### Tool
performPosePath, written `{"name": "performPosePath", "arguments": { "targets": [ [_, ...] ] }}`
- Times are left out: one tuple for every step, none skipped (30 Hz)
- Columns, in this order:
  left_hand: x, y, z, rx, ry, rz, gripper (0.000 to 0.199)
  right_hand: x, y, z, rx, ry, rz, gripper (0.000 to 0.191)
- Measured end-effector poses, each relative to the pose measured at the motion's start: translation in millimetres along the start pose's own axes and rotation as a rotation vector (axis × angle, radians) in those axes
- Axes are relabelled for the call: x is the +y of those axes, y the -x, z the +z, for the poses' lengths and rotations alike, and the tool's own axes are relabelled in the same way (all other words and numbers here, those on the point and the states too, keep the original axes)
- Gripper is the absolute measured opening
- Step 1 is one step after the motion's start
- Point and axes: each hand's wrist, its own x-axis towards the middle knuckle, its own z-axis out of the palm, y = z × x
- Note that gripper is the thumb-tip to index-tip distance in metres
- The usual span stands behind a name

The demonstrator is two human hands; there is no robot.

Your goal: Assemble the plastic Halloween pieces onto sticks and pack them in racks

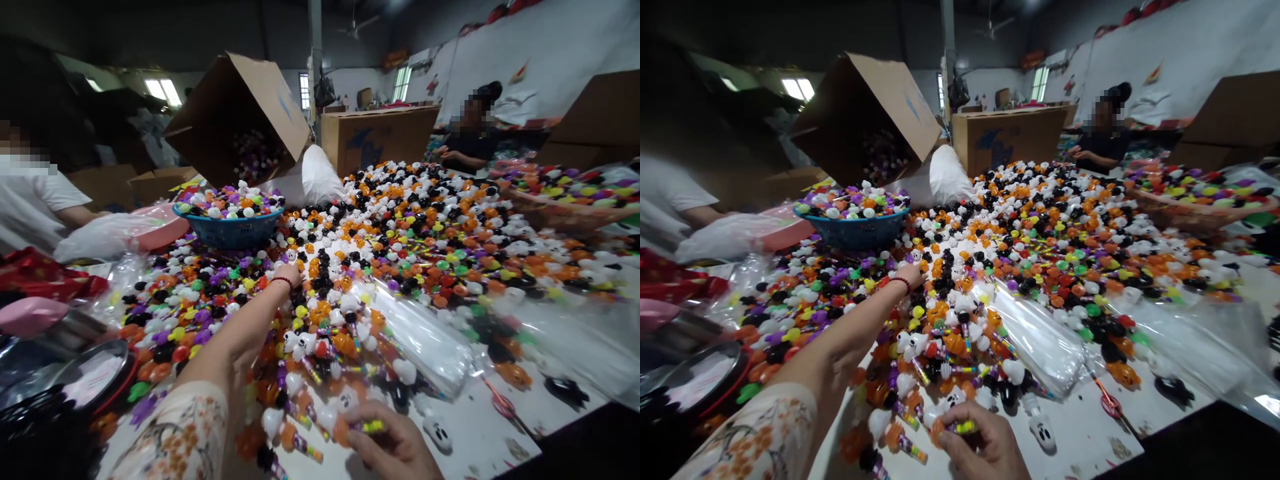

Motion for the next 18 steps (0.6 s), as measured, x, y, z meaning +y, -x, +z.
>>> {"name": "performPosePath", "arguments": {
  "targets": [
    [3, 1, 3.0, 0.014, 0.034, -0.003, 0.035, 0, 1, -1, 0.009, -0.013, 0.005, 0.047],
    [6, 2, 3.7, 0.027, 0.079, -0.008, 0.034, 0, 2, -2, 0.018, -0.024, 0.004, 0.047],
    [7, 3, 2.2, 0.039, 0.132, -0.016, 0.034, 0, 3, -4, 0.027, -0.033, 0.003, 0.047],
    [7, 6, -1.4, 0.054, 0.188, -0.024, 0.036, 0, 4, -5, 0.037, -0.044, 0.004, 0.046],
    [6, 9, -6.5, 0.072, 0.248, -0.033, 0.039, 1, 5, -7, 0.051, -0.058, 0.011, 0.045],
    [5, 15, -12.6, 0.092, 0.313, -0.039, 0.042, 1, 5, -8, 0.067, -0.076, 0.023, 0.044],
    [4, 23, -18.9, 0.11, 0.381, -0.036, 0.045, 0, 4, -9, 0.084, -0.101, 0.038, 0.042],
    [2, 34, -24.9, 0.124, 0.45, -0.023, 0.046, 0, 3, -10, 0.096, -0.132, 0.055, 0.041],
    [1, 48, -30.0, 0.131, 0.514, -0.002, 0.046, -1, 1, -10, 0.102, -0.165, 0.07, 0.041],
    [-1, 65, -33.6, 0.135, 0.565, 0.024, 0.045, -3, -1, -10, 0.103, -0.197, 0.077, 0.04],
    [-2, 84, -35.4, 0.128, 0.628, 0.06, 0.044, -6, -3, -9, 0.099, -0.228, 0.079, 0.041],
    [-3, 106, -35.4, 0.108, 0.704, 0.099, 0.044, -9, -6, -9, 0.089, -0.258, 0.076, 0.041],
    [-4, 128, -33.6, 0.071, 0.807, 0.142, 0.045, -13, -8, -7, 0.08, -0.279, 0.067, 0.041],
    [-5, 151, -30.1, 0.004, 0.976, 0.193, 0.046, -18, -11, -6, 0.081, -0.289, 0.051, 0.041],
    [-6, 173, -25.4, -0.074, 1.132, 0.223, 0.048, -24, -13, -4, 0.088, -0.29, 0.032, 0.041],
    [-6, 195, -19.7, -0.139, 1.265, 0.232, 0.049, -29, -15, -2, 0.101, -0.287, 0.011, 0.041],
    [-7, 214, -13.4, -0.187, 1.371, 0.223, 0.049, -35, -17, 0, 0.114, -0.281, -0.009, 0.04],
    [-7, 232, -6.8, -0.22, 1.437, 0.2, 0.047, -40, -18, 2, 0.124, -0.279, -0.028, 0.04]
  ]
}}
